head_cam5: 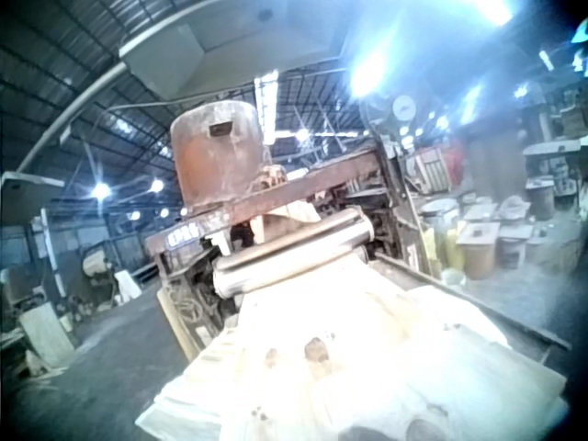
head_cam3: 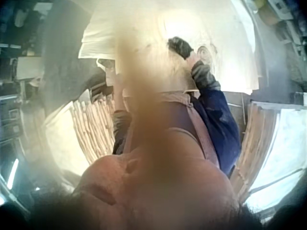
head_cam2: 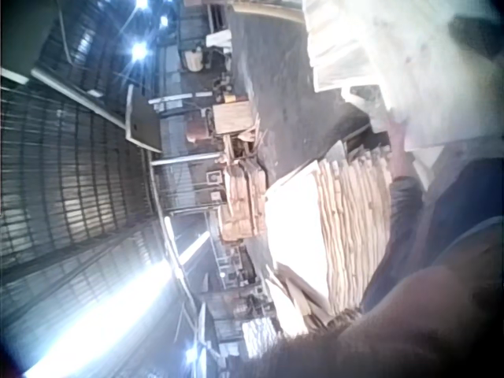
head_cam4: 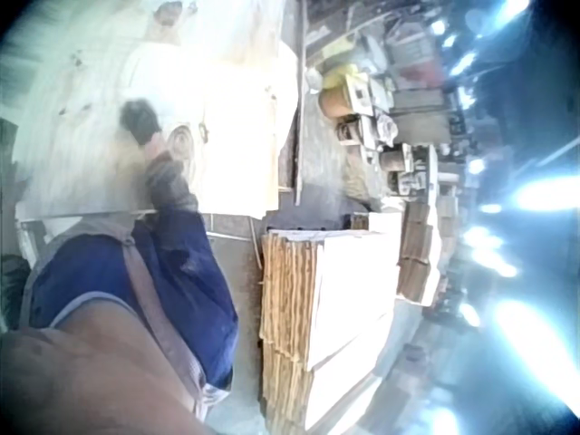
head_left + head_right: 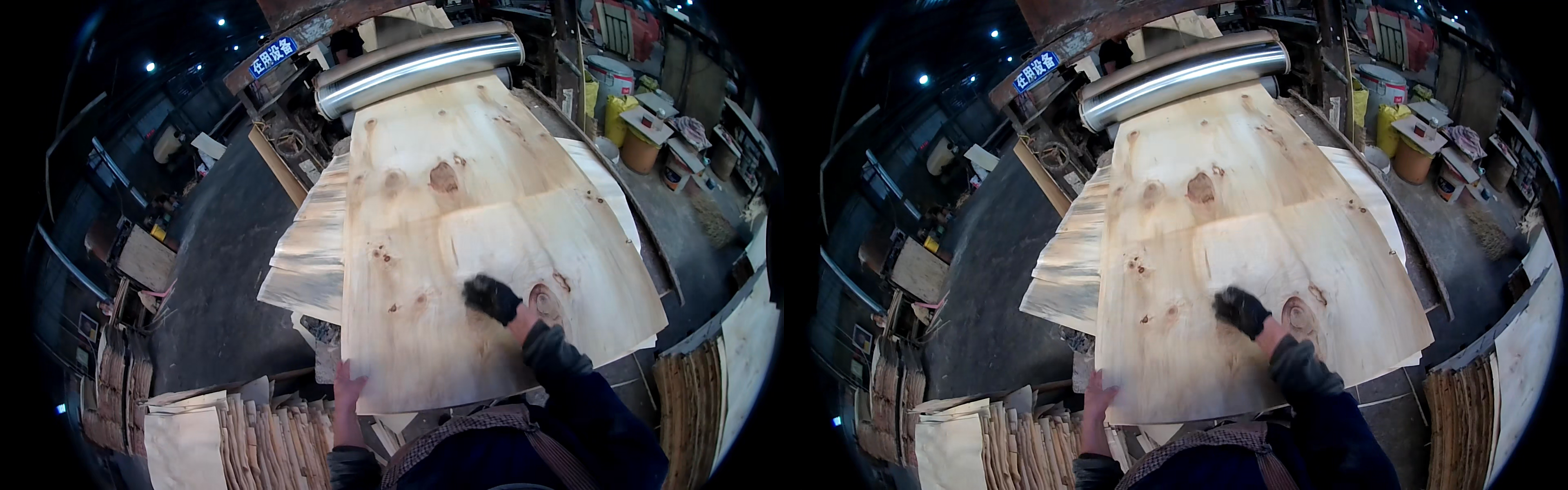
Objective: The person picks up thin sheets of wood veneer from a stack and feeds them by hand into a rotating industrial glue spreader.
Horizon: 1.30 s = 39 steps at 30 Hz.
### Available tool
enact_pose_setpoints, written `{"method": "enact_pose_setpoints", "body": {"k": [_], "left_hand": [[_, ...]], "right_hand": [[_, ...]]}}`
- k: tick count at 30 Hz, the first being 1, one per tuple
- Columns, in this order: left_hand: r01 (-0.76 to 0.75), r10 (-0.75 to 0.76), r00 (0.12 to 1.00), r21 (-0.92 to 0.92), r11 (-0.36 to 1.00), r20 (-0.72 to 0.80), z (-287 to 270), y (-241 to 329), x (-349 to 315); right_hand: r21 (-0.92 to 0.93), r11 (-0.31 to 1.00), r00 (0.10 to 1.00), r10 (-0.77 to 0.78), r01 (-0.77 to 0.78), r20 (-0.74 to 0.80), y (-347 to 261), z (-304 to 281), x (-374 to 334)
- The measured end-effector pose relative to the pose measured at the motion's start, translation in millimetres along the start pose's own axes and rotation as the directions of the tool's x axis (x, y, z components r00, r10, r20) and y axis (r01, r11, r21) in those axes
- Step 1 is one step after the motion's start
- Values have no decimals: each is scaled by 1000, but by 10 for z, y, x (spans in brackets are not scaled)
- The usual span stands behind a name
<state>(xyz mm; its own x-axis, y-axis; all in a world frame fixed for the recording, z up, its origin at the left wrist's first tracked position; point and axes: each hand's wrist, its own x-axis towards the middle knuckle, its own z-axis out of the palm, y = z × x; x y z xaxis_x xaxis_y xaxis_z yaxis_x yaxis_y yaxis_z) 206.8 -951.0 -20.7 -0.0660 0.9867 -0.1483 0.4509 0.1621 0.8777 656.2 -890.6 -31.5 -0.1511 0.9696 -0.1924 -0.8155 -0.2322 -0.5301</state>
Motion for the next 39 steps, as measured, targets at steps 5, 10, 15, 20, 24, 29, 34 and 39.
{"method": "enact_pose_setpoints", "body": {"k": [5, 10, 15, 20, 24, 29, 34, 39], "left_hand": [[-48, 55, 998, -186, 981, 35, -156, 277, -44], [14, 98, 969, -443, 896, 228, -332, 908, -228], [-18, 151, 965, -518, 855, 215, -523, 1500, -411], [-58, 180, 977, -672, 739, 114, -709, 1744, -454], [-100, 201, 977, -669, 737, 75, -754, 1502, -315], [-44, 57, 998, -376, 925, 25, -472, 727, 53], [-139, 181, 982, 416, 899, -62, -67, 353, -10], [79, 16, 990, 638, 766, -141, 127, 389, -208]], "right_hand": [[28, 982, 979, 186, -189, 89, 442, 329, -1308], [26, 934, 934, 356, -357, 32, 478, 536, -2204], [39, 914, 914, 405, -403, -39, 530, 228, -2618], [30, 934, 922, 356, -356, -152, 543, -123, -2757], [6, 983, 940, 175, -182, -291, 440, -35, -2695], [-64, 998, 966, -18, 2, -257, 94, 292, -2370], [-254, 966, 964, -114, 51, -241, -240, 303, -1565], [24, 996, 985, -87, 91, -146, -598, 197, -587]]}}
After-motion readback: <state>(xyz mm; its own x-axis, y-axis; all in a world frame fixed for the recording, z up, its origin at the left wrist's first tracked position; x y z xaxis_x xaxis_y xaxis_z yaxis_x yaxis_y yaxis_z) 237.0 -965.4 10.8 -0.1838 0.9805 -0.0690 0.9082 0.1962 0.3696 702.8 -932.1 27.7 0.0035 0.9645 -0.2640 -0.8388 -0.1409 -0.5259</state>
